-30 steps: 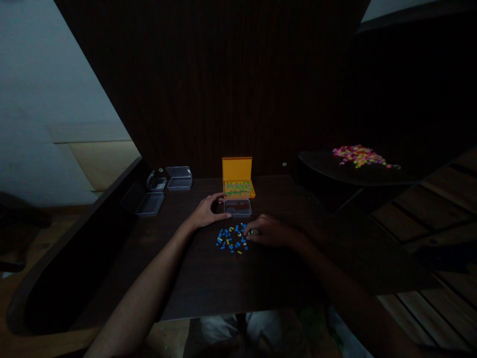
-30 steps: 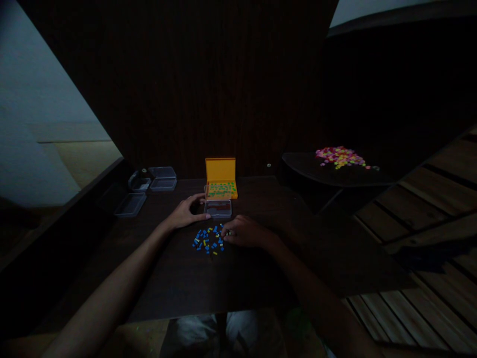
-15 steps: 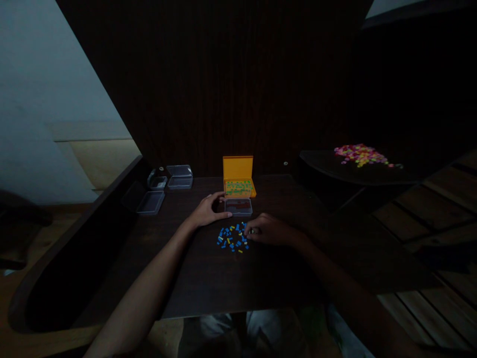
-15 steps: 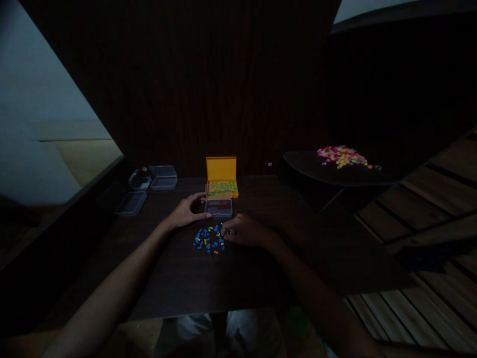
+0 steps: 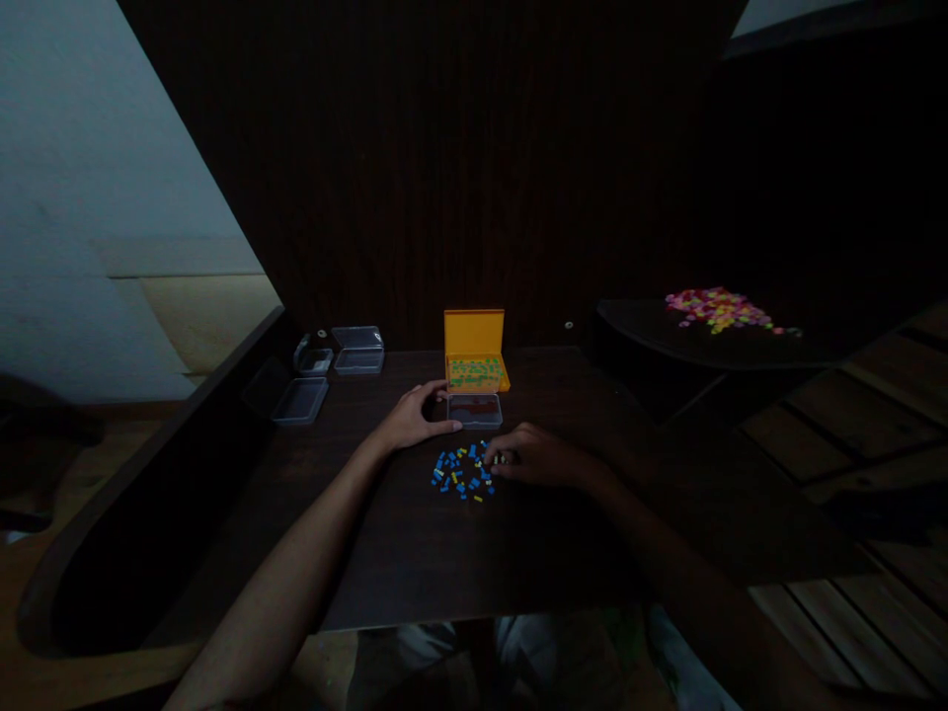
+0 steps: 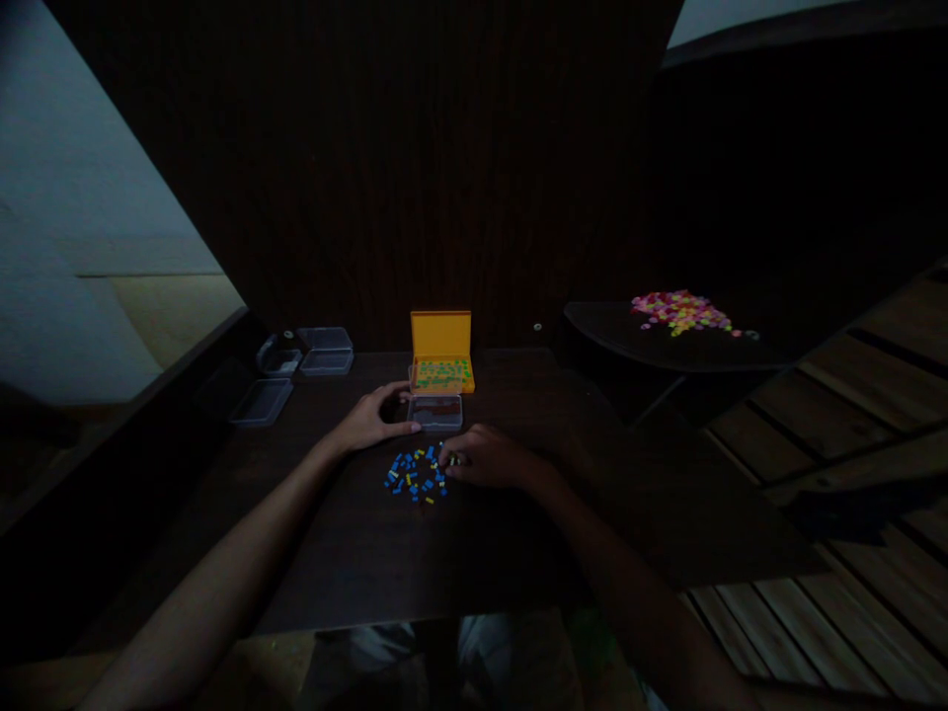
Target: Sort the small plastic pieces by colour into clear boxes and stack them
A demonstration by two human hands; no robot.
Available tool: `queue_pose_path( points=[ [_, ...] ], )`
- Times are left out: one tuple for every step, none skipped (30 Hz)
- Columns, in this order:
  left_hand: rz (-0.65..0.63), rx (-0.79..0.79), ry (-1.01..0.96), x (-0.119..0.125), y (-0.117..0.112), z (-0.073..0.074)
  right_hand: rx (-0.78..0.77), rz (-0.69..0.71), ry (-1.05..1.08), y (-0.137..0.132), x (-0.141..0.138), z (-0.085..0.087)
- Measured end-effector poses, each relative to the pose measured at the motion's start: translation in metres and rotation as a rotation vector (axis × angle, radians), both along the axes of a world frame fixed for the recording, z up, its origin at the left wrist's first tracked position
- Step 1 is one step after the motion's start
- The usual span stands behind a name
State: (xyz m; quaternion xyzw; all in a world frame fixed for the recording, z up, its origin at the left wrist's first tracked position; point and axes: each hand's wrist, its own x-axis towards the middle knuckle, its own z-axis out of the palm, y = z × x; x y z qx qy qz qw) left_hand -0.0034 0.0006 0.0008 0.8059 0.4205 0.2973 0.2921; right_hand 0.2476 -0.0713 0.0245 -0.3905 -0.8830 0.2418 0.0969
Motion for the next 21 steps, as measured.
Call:
queue_pose_path(
  points=[
    [0.000,0.001,0.001,-0.0001,0.0002,0.0000,0.001,-0.003,-0.003,0.0003,0.0004,-0.0006],
    [0.000,0.000,0.004,-0.0002,0.0004,0.0000,-0.001,-0.002,-0.004,0.0006,0.0009,-0.0012],
    [0.002,0.000,0.006,-0.0003,0.0006,-0.0002,-0.004,0.004,-0.002,0.0011,0.0012,-0.0017],
    [0.003,-0.002,0.007,-0.0004,0.0009,-0.0004,-0.007,0.013,0.000,0.0016,0.0015,-0.0019],
    [0.004,-0.003,0.008,-0.0005,0.0012,-0.0007,-0.011,0.021,-0.001,0.0020,0.0015,-0.0019],
    [0.004,-0.003,0.010,-0.0005,0.0013,-0.0011,-0.012,0.025,-0.007,0.0023,0.0013,-0.0016],
    [0.004,-0.002,0.011,-0.0004,0.0015,-0.0014,-0.011,0.021,-0.021,0.0025,0.0008,-0.0012],
    [0.005,-0.001,0.011,-0.0004,0.0015,-0.0015,-0.007,0.009,-0.041,0.0025,0.0001,-0.0006],
    [0.005,0.000,0.012,-0.0002,0.0014,-0.0015,0.003,-0.008,-0.065,0.0022,-0.0009,-0.0001],
    [0.007,-0.002,0.013,-0.0001,0.0013,-0.0014,0.017,-0.023,-0.089,0.0017,-0.0020,0.0004],
    [0.011,-0.003,0.016,-0.0001,0.0012,-0.0012,0.033,-0.035,-0.112,0.0010,-0.0033,0.0008],
    [0.016,-0.006,0.020,0.0000,0.0011,-0.0010,0.049,-0.046,-0.134,0.0001,-0.0045,0.0012],
    [0.019,-0.008,0.025,0.0000,0.0011,-0.0007,0.061,-0.051,-0.157,-0.0008,-0.0057,0.0017],
    [0.019,-0.009,0.028,0.0000,0.0012,-0.0005,0.070,-0.053,-0.178,-0.0017,-0.0067,0.0022],
    [0.015,-0.010,0.027,-0.0001,0.0012,-0.0005,0.076,-0.053,-0.196,-0.0026,-0.0074,0.0028],
    [0.009,-0.011,0.023,-0.0001,0.0013,-0.0005,0.079,-0.052,-0.212,-0.0034,-0.0079,0.0035],
    [0.002,-0.012,0.016,-0.0002,0.0015,-0.0005,0.080,-0.049,-0.224,-0.0040,-0.0081,0.0042],
    [-0.003,-0.012,0.007,-0.0001,0.0015,-0.0006,0.083,-0.046,-0.230,-0.0045,-0.0080,0.0047],
    [-0.007,-0.012,0.000,-0.0001,0.0015,-0.0006,0.087,-0.044,-0.231,-0.0048,-0.0077,0.0050],
    [-0.008,-0.011,-0.003,0.0000,0.0015,-0.0006,0.092,-0.043,-0.226,-0.0050,-0.0072,0.0051],
    [-0.007,-0.011,-0.002,0.0001,0.0014,-0.0004,0.096,-0.038,-0.220,-0.0051,-0.0066,0.0051]
  ],
)
